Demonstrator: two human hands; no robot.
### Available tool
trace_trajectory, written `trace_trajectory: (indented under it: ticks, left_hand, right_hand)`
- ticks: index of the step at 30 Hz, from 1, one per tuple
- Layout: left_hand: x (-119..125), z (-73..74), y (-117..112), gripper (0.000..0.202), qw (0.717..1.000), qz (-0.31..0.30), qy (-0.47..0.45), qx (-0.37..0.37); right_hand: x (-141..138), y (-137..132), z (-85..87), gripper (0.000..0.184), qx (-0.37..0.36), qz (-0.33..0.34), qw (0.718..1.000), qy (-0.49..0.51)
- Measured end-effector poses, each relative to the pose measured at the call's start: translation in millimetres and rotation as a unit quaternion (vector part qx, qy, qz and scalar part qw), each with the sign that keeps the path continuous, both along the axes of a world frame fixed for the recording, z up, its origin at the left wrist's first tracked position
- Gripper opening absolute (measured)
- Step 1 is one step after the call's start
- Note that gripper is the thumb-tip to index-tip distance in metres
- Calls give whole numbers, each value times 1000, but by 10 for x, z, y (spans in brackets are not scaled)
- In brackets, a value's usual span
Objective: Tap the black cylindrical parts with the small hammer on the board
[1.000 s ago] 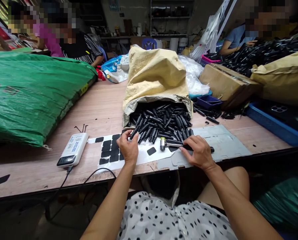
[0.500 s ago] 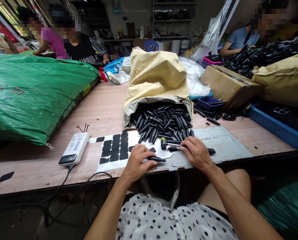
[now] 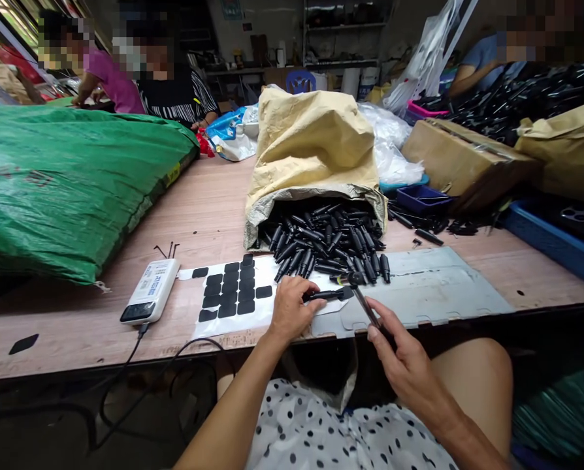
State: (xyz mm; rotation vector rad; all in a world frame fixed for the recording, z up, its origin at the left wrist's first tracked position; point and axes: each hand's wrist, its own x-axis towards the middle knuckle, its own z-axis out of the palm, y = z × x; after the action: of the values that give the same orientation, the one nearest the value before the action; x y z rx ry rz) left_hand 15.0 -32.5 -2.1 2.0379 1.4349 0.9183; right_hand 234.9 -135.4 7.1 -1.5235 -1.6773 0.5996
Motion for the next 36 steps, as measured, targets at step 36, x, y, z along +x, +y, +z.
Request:
trace_trajectory:
  ticks: [36]
  left_hand:
    - [9,48,15,14,998,-6,54,-33]
  right_hand:
    - [849,582,210,50,-78,-307,889,-330]
